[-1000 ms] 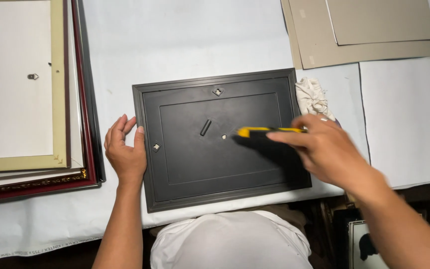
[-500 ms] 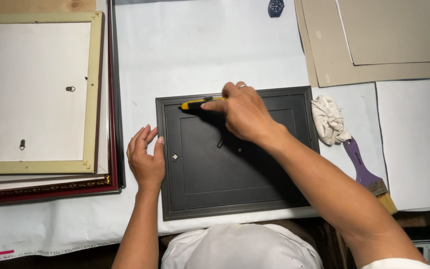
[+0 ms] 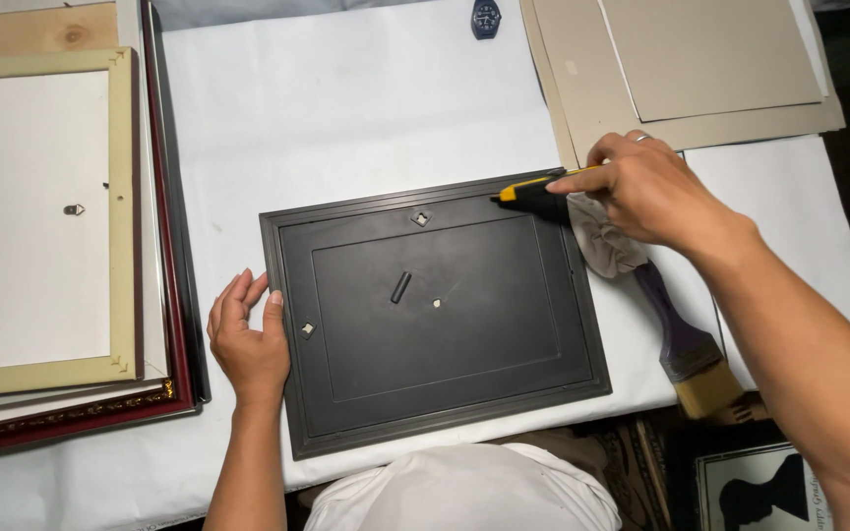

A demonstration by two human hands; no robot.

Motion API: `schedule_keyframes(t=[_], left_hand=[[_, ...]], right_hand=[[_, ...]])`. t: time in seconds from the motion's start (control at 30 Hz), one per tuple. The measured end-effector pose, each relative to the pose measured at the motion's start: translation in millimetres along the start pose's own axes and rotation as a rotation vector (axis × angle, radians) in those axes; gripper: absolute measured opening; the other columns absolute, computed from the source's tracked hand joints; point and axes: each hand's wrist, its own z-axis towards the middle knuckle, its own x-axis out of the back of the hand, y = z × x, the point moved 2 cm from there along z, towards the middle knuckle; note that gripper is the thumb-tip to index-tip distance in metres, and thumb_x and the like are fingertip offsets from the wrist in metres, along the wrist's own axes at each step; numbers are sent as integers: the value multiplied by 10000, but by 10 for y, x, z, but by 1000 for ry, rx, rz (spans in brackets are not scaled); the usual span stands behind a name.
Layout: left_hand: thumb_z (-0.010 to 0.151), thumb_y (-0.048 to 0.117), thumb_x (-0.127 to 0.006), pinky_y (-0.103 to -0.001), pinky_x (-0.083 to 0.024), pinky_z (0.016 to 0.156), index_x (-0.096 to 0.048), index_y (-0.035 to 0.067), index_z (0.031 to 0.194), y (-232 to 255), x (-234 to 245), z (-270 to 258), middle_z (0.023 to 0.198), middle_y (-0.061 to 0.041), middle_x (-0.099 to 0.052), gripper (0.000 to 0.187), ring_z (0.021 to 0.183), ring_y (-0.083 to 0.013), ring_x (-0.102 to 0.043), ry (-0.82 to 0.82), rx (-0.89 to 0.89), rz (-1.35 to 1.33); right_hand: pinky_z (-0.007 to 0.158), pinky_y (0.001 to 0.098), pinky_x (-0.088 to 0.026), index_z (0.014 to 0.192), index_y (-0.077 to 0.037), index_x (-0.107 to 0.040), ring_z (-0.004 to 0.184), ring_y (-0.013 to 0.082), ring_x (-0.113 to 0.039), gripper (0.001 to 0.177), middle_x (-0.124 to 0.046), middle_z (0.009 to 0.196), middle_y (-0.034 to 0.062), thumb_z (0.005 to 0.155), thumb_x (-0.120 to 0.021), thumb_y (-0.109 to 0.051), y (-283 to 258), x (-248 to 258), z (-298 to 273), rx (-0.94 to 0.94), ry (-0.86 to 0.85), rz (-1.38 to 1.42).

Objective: Disassembling a picture frame and cleaning the glass with a brush.

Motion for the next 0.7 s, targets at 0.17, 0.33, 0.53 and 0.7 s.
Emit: schedule_keyframes(t=[0.17, 0.33, 0.53, 0.7], left_hand=[[947, 59, -676, -409, -399, 1099, -617, 4, 1305, 227, 81, 44, 1183, -55, -741, 367, 1314, -238, -553, -82, 13, 101], [943, 48, -673, -407, -399, 1099, -617, -13, 1299, 233, 85, 41, 1186, -58, -741, 365, 1313, -246, -553, -76, 0, 90], [946, 35, -678, -411, -428, 1075, -623, -14, 1278, 235, 85, 44, 1181, -62, -744, 340, 1316, -251, -556, -74, 6, 107], [953, 43, -680, -413, -412, 1098, -622, -18, 1282, 225, 81, 41, 1174, -72, -744, 339, 1331, -261, -550, -75, -31, 97]], right_hand=[[871, 381, -539, 1100, -303, -821, 841, 256, -630, 462, -711, 1019, 63, 877, -627, 52, 143, 256, -211, -93, 15, 53], [830, 368, -531, 1118, -284, -822, 858, 257, -613, 431, -692, 982, 55, 875, -672, 40, 349, 123, -327, -148, 26, 98], [676, 334, -447, 1265, -138, -783, 793, 209, -523, 403, -593, 1018, 113, 964, -663, 102, 444, -253, -902, -334, 452, 338], [854, 365, -436, 1255, -189, -784, 975, 265, -478, 333, -542, 1132, 148, 1047, -629, 21, 556, -1007, -1455, -562, 518, 181]])
